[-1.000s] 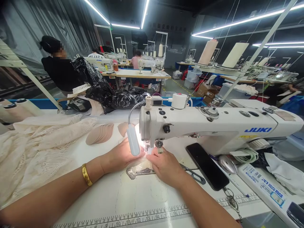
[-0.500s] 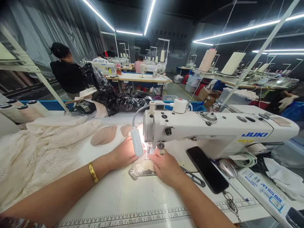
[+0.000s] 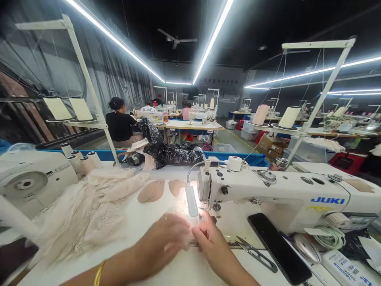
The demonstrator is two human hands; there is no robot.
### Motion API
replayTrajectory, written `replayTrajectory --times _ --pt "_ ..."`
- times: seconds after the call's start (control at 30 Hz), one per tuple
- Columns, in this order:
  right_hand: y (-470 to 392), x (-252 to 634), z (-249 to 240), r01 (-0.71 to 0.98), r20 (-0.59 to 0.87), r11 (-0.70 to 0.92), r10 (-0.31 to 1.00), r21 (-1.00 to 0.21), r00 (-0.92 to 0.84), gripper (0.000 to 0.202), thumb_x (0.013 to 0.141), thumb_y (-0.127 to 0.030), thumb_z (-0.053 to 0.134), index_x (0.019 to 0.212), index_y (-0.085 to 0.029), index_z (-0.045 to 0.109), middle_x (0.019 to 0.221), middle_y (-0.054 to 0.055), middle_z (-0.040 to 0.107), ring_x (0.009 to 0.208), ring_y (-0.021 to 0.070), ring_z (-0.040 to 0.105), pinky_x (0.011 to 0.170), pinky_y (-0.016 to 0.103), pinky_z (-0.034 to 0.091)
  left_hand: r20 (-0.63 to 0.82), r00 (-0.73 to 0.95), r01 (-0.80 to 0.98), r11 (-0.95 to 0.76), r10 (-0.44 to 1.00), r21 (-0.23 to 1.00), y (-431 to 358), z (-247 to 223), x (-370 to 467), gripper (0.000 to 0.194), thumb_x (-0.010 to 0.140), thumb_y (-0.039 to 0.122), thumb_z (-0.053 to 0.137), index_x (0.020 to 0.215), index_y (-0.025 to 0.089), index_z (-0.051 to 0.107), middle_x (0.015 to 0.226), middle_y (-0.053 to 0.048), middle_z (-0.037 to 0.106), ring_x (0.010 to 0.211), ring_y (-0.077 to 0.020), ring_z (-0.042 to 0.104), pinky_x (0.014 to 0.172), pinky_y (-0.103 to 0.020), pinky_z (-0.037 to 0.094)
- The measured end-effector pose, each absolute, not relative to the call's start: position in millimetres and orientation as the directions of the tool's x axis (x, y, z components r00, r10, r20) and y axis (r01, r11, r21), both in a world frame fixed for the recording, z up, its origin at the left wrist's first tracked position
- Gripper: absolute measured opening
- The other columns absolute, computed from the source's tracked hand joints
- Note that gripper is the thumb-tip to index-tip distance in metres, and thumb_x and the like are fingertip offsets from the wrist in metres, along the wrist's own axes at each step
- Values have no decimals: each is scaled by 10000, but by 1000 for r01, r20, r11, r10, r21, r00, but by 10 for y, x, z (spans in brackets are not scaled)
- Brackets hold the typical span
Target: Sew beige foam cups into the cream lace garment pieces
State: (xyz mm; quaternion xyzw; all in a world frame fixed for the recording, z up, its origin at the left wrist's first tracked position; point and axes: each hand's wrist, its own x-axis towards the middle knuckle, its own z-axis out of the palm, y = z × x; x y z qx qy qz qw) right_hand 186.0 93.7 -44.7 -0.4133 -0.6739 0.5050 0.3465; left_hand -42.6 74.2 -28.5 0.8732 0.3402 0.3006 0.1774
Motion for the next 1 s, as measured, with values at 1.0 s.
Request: replayTrajectory --times 1.0 --pt "26 1504 -597 -438 -130 -132 991 -889 -35 721 753 -480 941 1370 -285 623 1112 48 763 988 230 713 896 349 583 -310 -9 -707 213 951 674 5 -130 -43 431 723 435 956 984 127 808 1068 -135 780 1055 -301 708 902 -347 579"
